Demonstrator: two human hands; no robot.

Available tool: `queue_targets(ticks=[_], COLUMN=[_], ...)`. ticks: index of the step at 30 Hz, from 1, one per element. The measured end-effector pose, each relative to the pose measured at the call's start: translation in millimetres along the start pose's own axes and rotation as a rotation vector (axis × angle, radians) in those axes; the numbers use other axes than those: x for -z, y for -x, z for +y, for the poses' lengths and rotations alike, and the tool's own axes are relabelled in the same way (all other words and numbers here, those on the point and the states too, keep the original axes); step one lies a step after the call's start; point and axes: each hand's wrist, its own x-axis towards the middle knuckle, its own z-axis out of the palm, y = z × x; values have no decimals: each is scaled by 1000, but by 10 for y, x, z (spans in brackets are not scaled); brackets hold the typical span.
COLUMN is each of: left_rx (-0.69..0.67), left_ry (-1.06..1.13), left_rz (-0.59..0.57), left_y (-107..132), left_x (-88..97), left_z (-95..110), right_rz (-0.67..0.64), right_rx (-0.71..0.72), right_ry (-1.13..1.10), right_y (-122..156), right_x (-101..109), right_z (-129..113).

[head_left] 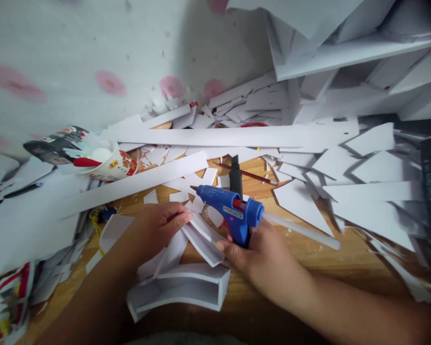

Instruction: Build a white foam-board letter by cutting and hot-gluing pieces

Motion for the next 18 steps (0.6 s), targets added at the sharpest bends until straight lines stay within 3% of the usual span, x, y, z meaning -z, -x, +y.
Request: queue_targets(ticks=[4, 9, 12, 16, 18], left_rx=[23, 25, -3, -17, -46], left_ry=[6, -19, 9, 111, 158], left_rz=[-2, 1, 20, 45, 71], left_y=[10, 6, 14, 31, 34], left_x=[-11, -32, -39, -65, -83], left_z=[-2, -20, -52, -105, -122], right_rz=[42, 206, 148, -13, -33], right_rx=[3, 170, 182, 166, 192], right_ry=[-44, -61, 33, 78, 117], right_y=[-44, -209, -252, -215, -160], right_x=[198, 633, 741, 659, 625], right_z=[-45, -182, -230, -228, -232])
